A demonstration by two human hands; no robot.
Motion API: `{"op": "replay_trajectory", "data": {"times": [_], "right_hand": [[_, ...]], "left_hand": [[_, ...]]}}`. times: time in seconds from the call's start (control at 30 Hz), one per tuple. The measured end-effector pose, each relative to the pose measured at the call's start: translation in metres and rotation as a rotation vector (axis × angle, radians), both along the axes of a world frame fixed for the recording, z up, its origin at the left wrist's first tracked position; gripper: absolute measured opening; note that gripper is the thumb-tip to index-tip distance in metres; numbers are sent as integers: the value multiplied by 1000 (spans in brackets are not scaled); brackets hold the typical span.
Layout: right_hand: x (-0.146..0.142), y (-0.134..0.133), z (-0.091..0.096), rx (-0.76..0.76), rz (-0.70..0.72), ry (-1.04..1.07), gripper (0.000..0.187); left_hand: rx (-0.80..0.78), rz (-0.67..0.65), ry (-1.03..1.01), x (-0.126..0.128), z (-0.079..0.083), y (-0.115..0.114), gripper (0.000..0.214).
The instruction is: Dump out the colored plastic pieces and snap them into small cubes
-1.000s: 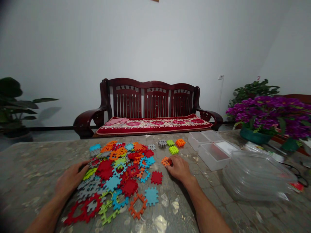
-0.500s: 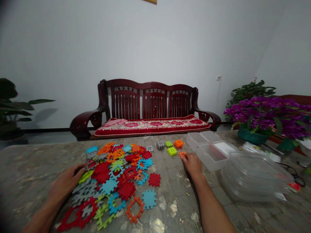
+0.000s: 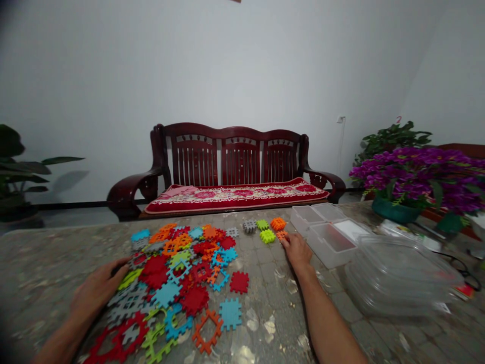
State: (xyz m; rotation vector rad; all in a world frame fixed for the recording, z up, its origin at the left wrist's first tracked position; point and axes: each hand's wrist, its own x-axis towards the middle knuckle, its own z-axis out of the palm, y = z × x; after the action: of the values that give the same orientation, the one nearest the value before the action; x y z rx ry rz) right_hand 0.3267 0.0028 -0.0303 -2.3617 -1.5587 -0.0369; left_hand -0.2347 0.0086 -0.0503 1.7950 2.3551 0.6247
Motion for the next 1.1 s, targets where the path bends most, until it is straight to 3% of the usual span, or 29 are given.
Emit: {"op": "replay_trajectory", "data": {"times": [0.4,0.57,0.73,0.9,1.0,1.1], "right_hand": [[-2,-3,0,44,32,-24,39],[-9,-7,-1,243,73,28,40],[-56,-9,-1,396,372,241,31],[-122,-8,7,280,726,402,29],[-151,-4,18,206,816,402,28],[-170,3,29,127,794,275,29]], "left_hand": [[3,7,3,4,4,-3,50],[19,-8,4,5,3,-4,50],[25,0,-2,8,5,-4,47],[40,11,-10,11,9,-7,45],[50,-3,-12,12,10,-9,45],[56,3,-6,13,12,-10,43]]}}
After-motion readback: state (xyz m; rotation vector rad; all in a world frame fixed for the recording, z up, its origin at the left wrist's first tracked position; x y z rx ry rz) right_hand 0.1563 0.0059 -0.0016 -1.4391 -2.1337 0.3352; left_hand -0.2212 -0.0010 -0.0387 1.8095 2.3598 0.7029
